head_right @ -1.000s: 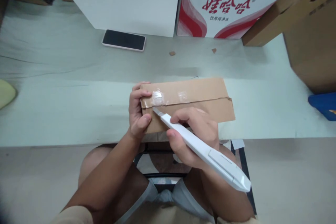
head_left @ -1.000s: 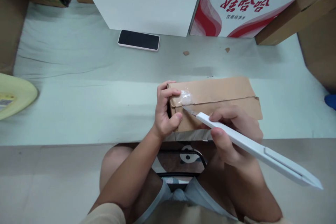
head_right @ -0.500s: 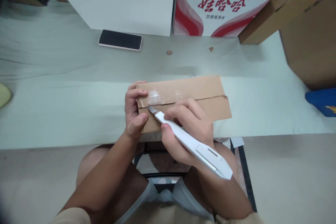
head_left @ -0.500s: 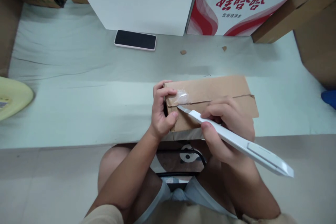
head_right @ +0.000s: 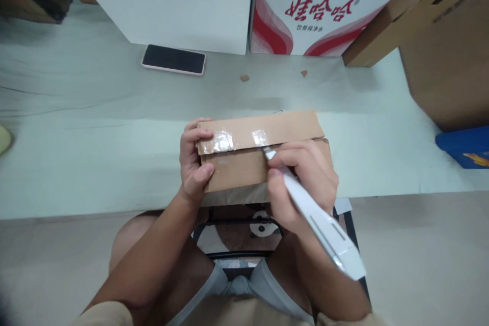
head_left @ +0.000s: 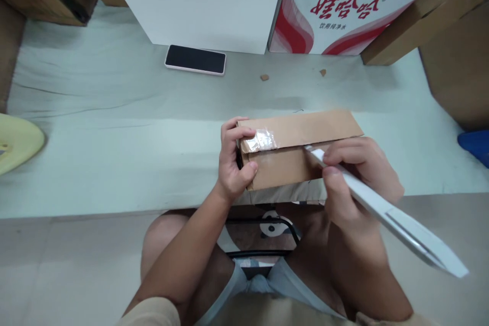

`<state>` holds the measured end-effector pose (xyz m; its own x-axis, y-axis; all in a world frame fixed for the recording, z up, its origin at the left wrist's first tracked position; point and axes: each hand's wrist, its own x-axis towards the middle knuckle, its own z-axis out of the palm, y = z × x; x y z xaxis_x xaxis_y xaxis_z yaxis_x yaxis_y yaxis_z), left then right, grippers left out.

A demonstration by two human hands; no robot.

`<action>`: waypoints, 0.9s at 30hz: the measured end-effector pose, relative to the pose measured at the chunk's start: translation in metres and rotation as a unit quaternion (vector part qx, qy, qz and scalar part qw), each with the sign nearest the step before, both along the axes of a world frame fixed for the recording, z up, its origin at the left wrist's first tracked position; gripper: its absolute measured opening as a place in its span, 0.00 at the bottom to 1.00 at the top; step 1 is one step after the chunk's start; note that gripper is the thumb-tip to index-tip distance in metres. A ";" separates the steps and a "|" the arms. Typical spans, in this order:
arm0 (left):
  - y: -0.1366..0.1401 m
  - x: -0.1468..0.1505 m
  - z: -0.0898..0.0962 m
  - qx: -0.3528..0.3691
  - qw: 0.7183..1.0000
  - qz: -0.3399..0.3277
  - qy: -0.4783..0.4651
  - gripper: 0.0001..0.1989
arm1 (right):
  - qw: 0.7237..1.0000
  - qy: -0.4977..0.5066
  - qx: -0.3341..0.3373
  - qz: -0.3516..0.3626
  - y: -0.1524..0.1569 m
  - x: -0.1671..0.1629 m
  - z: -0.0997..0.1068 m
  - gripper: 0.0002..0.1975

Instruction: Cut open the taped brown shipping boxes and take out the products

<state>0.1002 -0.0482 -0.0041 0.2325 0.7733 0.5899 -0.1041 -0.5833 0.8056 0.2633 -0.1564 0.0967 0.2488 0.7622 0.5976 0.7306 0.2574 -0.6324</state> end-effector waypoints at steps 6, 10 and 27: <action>0.002 0.003 -0.003 -0.034 0.998 -0.007 -0.044 0.26 | 0.971 0.119 0.186 -0.097 -0.003 0.050 -0.017 0.03; 0.008 0.007 -0.012 -0.070 0.990 0.006 -0.121 0.24 | 0.942 0.128 0.179 -0.252 -0.004 0.098 -0.051 0.04; 0.020 0.002 0.029 -0.100 0.989 0.101 -0.043 0.26 | 0.980 0.171 -0.065 -0.074 0.009 0.116 -0.077 0.20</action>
<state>0.1024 -0.0287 0.0252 0.0170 0.9019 0.4317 -0.0746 -0.4294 0.9000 0.3793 -0.1478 0.0201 0.5302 0.7671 0.3610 0.4941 0.0665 -0.8669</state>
